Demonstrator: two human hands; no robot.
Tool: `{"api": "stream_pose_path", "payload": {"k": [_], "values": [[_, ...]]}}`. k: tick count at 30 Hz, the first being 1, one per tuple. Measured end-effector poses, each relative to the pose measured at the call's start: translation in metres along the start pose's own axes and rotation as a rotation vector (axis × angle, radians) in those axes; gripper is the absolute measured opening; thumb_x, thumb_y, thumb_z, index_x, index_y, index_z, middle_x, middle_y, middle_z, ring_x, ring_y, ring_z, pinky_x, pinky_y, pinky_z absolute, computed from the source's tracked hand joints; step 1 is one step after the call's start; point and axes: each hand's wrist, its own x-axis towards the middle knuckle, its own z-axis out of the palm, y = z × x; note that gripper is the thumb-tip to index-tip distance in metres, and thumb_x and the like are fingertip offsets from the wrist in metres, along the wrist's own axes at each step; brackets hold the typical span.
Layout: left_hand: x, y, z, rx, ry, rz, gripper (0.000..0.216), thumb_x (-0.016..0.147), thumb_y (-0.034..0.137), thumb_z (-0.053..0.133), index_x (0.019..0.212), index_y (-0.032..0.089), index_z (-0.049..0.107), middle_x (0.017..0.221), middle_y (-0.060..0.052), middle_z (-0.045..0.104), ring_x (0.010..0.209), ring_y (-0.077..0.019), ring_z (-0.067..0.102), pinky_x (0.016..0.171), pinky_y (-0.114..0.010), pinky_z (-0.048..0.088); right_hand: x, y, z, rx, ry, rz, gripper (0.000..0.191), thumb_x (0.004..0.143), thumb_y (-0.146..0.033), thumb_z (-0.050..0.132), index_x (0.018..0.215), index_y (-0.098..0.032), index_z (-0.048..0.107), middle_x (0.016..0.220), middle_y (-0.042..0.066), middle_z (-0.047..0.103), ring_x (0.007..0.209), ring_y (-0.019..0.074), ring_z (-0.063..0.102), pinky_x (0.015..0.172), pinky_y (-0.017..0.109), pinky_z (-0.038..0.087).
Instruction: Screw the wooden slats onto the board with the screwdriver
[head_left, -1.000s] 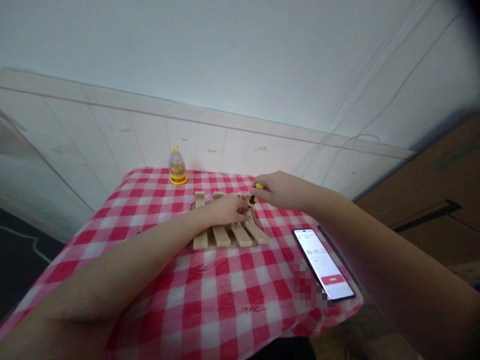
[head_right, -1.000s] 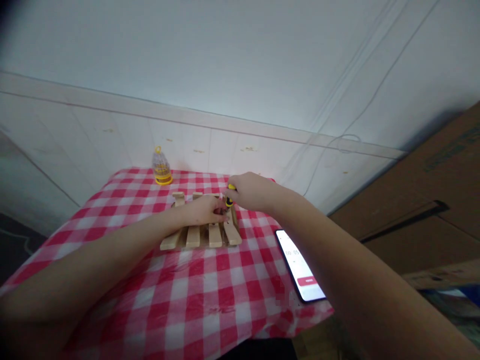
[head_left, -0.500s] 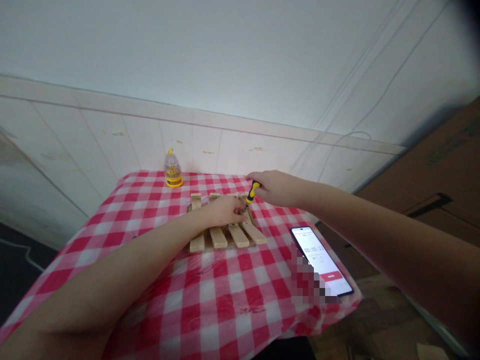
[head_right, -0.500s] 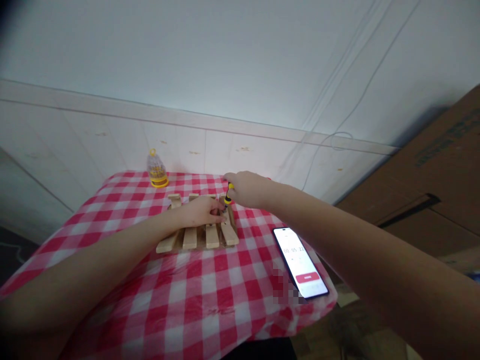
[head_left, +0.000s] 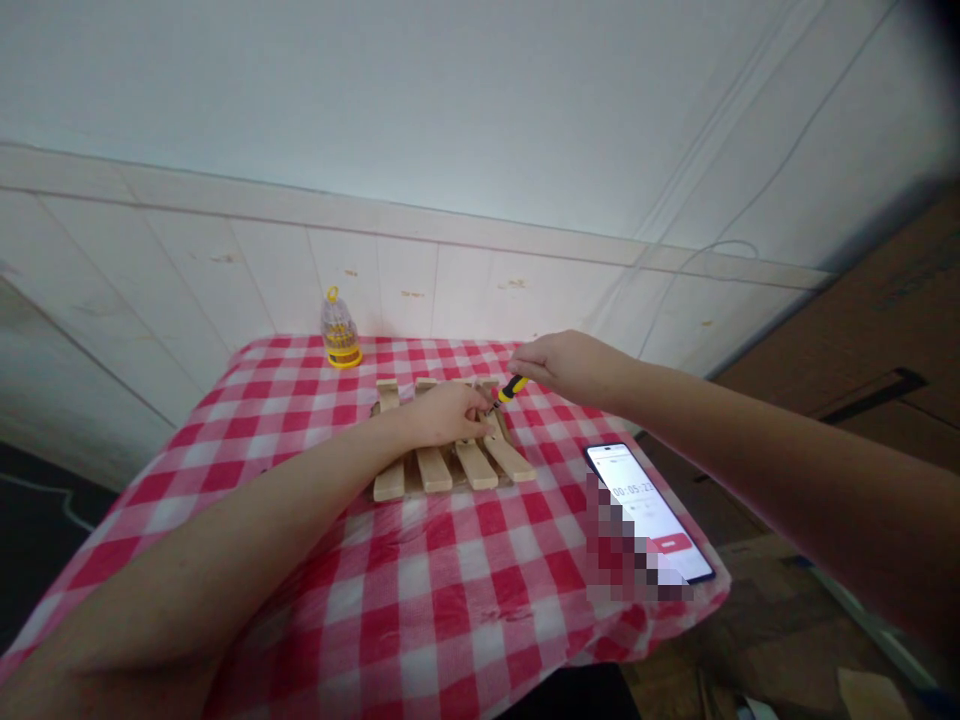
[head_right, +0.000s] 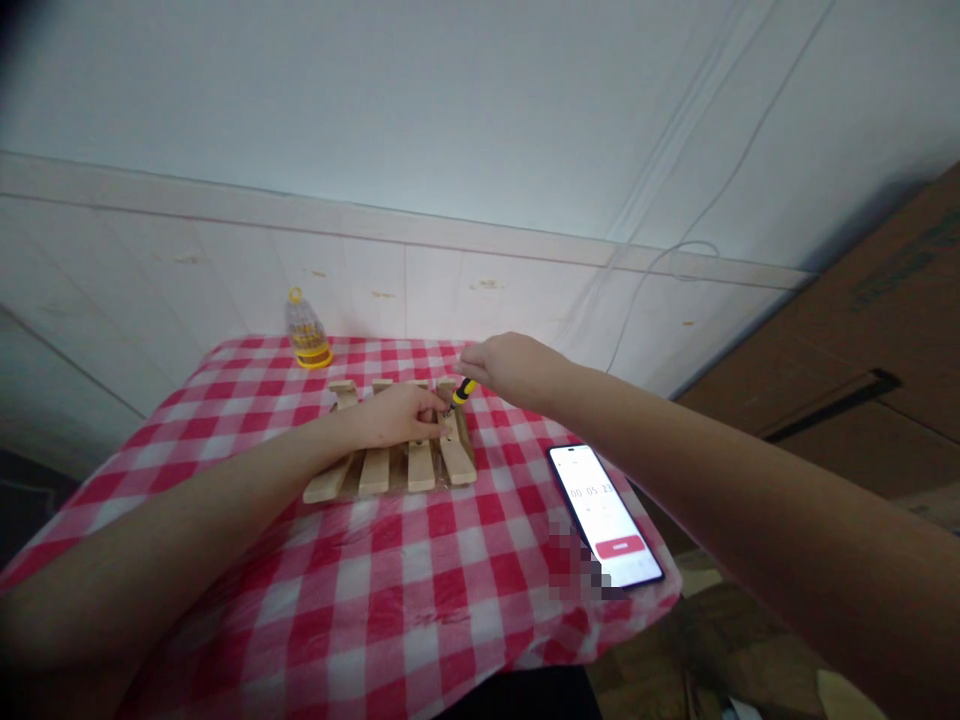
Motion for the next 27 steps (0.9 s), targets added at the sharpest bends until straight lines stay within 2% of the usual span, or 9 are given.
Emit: {"api": "stream_pose_path", "payload": {"k": [3,6,9,11,16,18,21,24,27], "values": [[0.001,-0.002,0.002,-0.028,0.011,0.031,0.024,0.084,0.035,0.056,0.078,0.015,0.066,0.073,-0.002,0.064,0.059,-0.0112,0.052,0.054,-0.024,0.033,-0.004,0.003,-0.001,0.077,-0.046,-0.028,0.031,0.097,-0.027,0.039,0.106,-0.014,0.066,0.104,0.013,0.071,0.089,0.0173,0.063,0.076,0.027,0.042],[0.001,-0.005,0.003,-0.046,0.014,0.038,0.026,0.085,0.038,0.055,0.079,0.016,0.066,0.076,-0.002,0.065,0.061,-0.0117,0.054,0.055,-0.024,0.033,-0.003,0.0,-0.008,0.029,-0.118,0.043,0.029,0.094,-0.029,0.042,0.102,-0.014,0.066,0.094,0.012,0.072,0.074,0.017,0.061,0.064,0.028,0.039],[0.001,-0.003,0.003,-0.02,0.01,0.009,0.025,0.085,0.037,0.054,0.078,0.016,0.066,0.073,-0.002,0.065,0.061,-0.0121,0.054,0.054,-0.024,0.032,0.004,-0.007,-0.015,-0.174,-0.14,0.117,0.047,0.097,-0.045,0.035,0.085,-0.015,0.07,0.078,0.013,0.071,0.066,0.021,0.06,0.056,0.031,0.032],[0.001,-0.001,0.001,0.004,0.006,-0.003,0.023,0.085,0.034,0.054,0.079,0.016,0.067,0.072,-0.002,0.065,0.06,-0.012,0.053,0.054,-0.025,0.031,0.009,-0.012,-0.017,-0.228,-0.135,0.134,0.054,0.098,-0.047,0.03,0.082,-0.015,0.07,0.079,0.016,0.071,0.071,0.0237,0.063,0.057,0.032,0.031],[0.002,0.001,0.001,0.029,0.0,0.001,0.023,0.086,0.033,0.054,0.079,0.015,0.067,0.071,-0.002,0.066,0.059,-0.0119,0.053,0.055,-0.024,0.033,0.013,-0.015,-0.017,0.079,-0.072,0.207,0.043,0.096,-0.045,0.039,0.12,-0.015,0.058,0.095,0.014,0.073,0.073,0.0206,0.063,0.061,0.03,0.04],[0.002,0.0,0.001,0.027,0.003,0.005,0.024,0.086,0.034,0.054,0.08,0.015,0.067,0.071,-0.002,0.066,0.059,-0.0121,0.053,0.055,-0.024,0.033,0.012,-0.015,-0.017,0.196,-0.108,0.162,0.033,0.093,-0.035,0.044,0.118,-0.016,0.057,0.101,0.013,0.072,0.074,0.0185,0.062,0.063,0.029,0.043],[0.002,-0.001,0.002,0.04,0.026,-0.011,0.024,0.085,0.036,0.056,0.081,0.015,0.068,0.072,-0.003,0.067,0.06,-0.0124,0.054,0.055,-0.025,0.033,0.012,-0.018,-0.02,0.173,-0.165,0.032,0.021,0.089,-0.024,0.046,0.099,-0.016,0.062,0.097,0.011,0.071,0.071,0.0158,0.059,0.062,0.028,0.041],[0.002,-0.002,0.003,0.078,0.039,-0.045,0.028,0.085,0.039,0.056,0.079,0.015,0.068,0.074,-0.004,0.067,0.06,-0.0134,0.053,0.054,-0.026,0.031,0.015,-0.024,-0.021,0.021,-0.093,0.034,0.031,0.09,-0.039,0.047,0.087,-0.016,0.068,0.078,0.009,0.07,0.063,0.0165,0.056,0.056,0.029,0.034],[0.003,-0.002,0.002,0.093,0.026,-0.029,0.03,0.086,0.04,0.054,0.077,0.015,0.068,0.072,-0.004,0.067,0.059,-0.013,0.051,0.053,-0.027,0.029,0.024,-0.025,-0.018,-0.089,-0.005,0.219,0.054,0.088,-0.059,0.042,0.08,-0.015,0.073,0.074,0.014,0.07,0.065,0.0219,0.06,0.055,0.031,0.032]]}}
